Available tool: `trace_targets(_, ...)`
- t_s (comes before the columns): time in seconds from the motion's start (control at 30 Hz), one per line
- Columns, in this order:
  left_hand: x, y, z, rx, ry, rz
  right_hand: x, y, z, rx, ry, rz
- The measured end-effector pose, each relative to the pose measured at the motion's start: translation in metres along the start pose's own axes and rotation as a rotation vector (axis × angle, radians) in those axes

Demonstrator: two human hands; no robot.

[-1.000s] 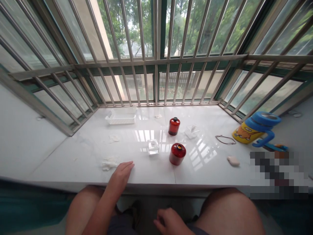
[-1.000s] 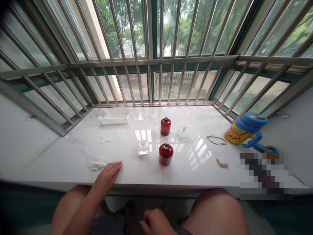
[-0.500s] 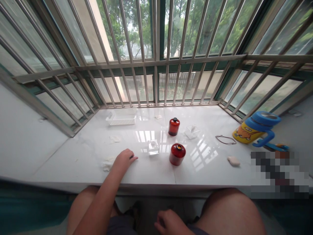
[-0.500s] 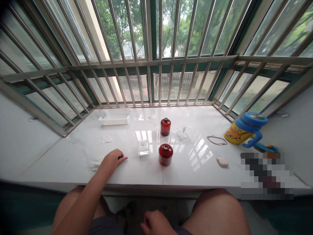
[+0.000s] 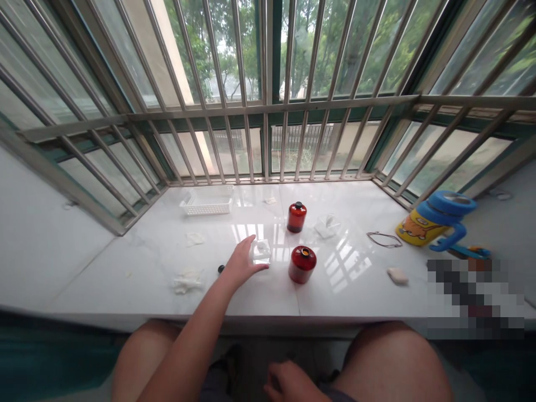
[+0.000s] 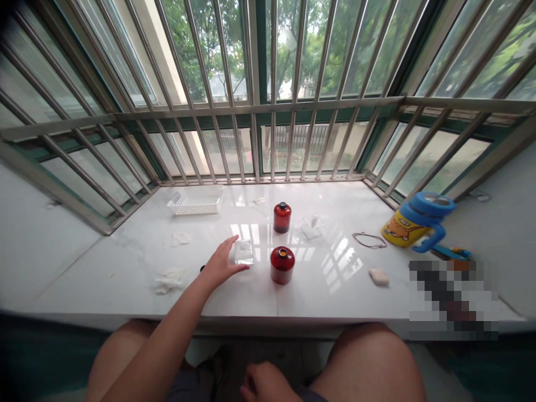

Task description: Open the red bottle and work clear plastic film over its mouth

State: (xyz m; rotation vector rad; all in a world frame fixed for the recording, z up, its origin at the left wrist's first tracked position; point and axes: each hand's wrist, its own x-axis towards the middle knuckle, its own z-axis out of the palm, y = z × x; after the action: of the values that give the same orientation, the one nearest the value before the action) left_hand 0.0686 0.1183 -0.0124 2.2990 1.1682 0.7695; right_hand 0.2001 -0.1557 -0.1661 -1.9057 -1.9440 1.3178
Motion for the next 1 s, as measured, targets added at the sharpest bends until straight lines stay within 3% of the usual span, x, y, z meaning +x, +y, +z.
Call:
trace_targets(0.17,0.014,0.005,0.008,-0.137,-0.031,-0.148,-0.001,-0.001,-0.007,0.014,0.015,0.038)
trace_targets(0.37,-0.022,0.017,-0.007,-0.161,-0.013,-0.152,0.006,0.001,-0.006,0.206,0.108,-0.049)
trace_targets(0.47,-0.052,0.029,-0.021,-0.169,-0.038,-0.115,0.006,-0.009,-0.014,0.521,0.131,-0.147)
trace_targets(0.63,-0.097,0.062,-0.046,-0.229,-0.185,-0.029,-0.012,-0.042,-0.051,1.374,-0.086,-0.202)
trace_targets(0.7,-0.107,0.076,-0.051,-0.245,-0.229,-0.019,-0.026,-0.058,-0.072,1.520,-0.024,-0.214)
trace_targets(0.83,-0.115,0.096,-0.046,-0.280,-0.320,0.001,-0.051,-0.080,-0.107,1.630,0.168,-0.246)
trace_targets(1.0,-0.111,0.107,-0.027,-0.345,-0.379,0.060,-0.058,-0.082,-0.125,1.592,0.240,-0.220)
